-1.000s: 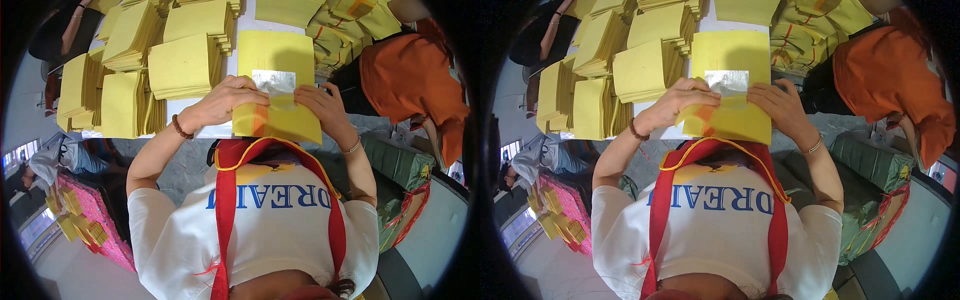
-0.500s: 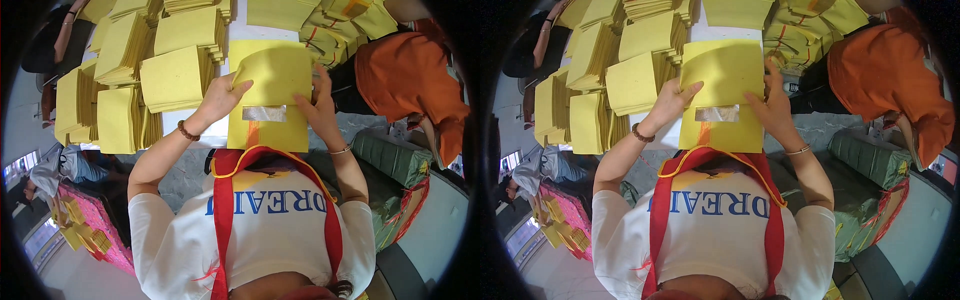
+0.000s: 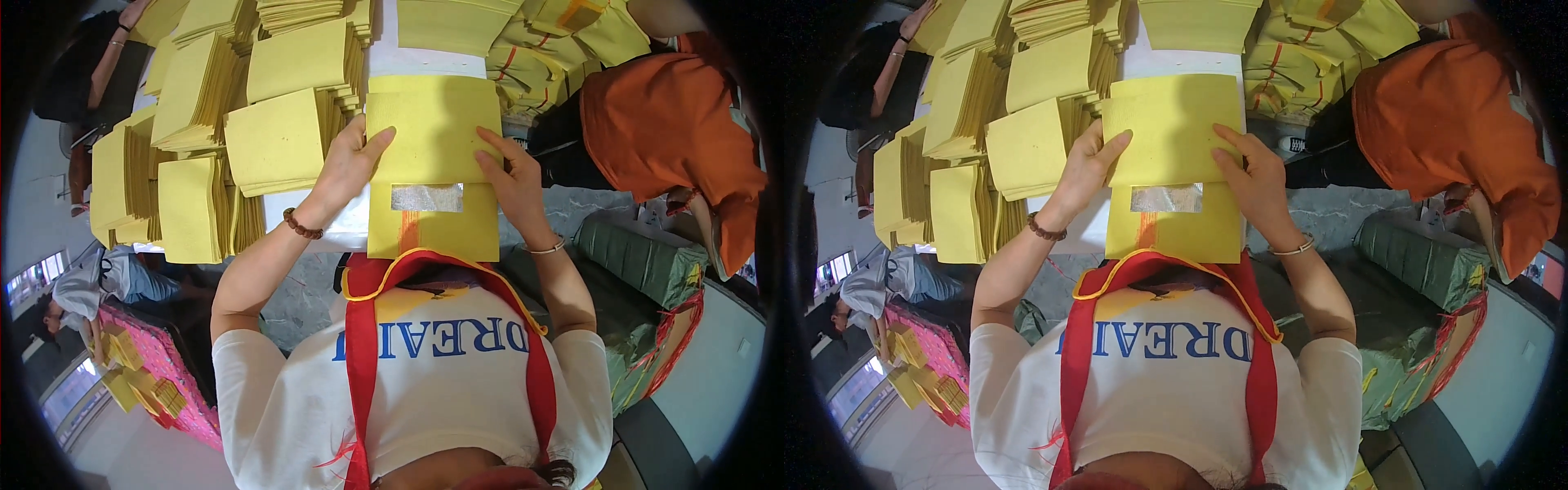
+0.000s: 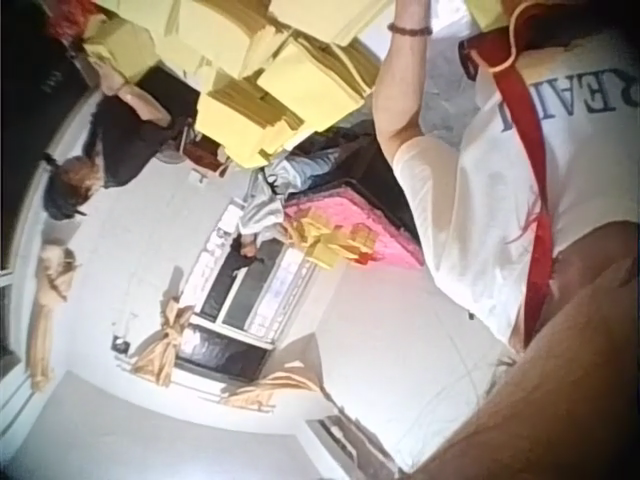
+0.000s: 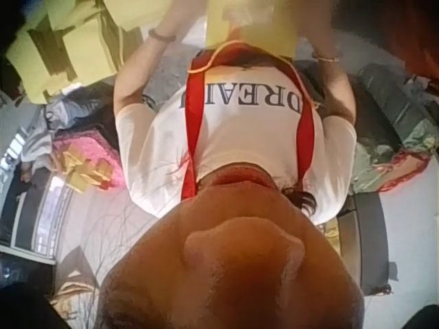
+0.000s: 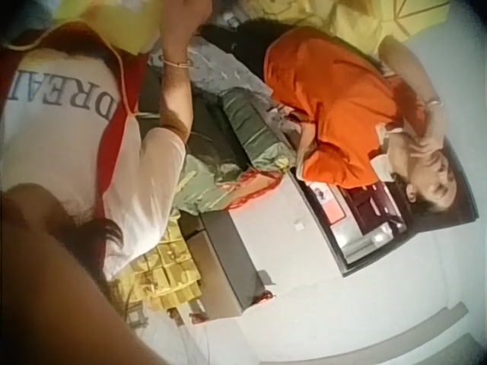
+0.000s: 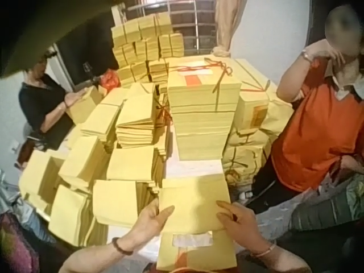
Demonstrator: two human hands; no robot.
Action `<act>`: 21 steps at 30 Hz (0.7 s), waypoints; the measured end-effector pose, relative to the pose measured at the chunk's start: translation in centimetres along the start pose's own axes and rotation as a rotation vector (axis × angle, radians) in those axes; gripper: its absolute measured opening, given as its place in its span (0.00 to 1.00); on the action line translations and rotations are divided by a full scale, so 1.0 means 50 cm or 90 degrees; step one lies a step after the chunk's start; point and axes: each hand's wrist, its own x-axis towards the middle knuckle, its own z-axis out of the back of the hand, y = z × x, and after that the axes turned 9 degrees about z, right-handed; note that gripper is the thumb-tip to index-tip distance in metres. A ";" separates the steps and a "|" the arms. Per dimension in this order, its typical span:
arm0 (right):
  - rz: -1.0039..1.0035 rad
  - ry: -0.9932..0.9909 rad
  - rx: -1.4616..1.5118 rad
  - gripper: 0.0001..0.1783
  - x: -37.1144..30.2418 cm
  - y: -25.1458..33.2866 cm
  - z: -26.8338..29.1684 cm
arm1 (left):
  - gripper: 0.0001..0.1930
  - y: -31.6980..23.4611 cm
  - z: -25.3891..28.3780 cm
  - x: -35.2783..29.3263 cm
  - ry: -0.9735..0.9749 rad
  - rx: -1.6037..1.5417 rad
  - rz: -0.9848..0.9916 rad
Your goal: Folding sheets of yellow joss paper with silver foil inserts.
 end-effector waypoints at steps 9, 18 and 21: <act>0.002 -0.025 0.006 0.18 0.003 0.003 -0.003 | 0.16 -0.021 0.011 0.004 -0.017 -0.004 0.109; 0.055 -0.076 -0.031 0.17 0.002 -0.004 -0.011 | 0.22 -0.042 -0.033 -0.051 -0.239 0.276 -0.237; 0.052 -0.084 -0.022 0.17 0.004 -0.001 -0.013 | 0.25 -0.059 -0.046 -0.051 -0.256 0.489 -0.415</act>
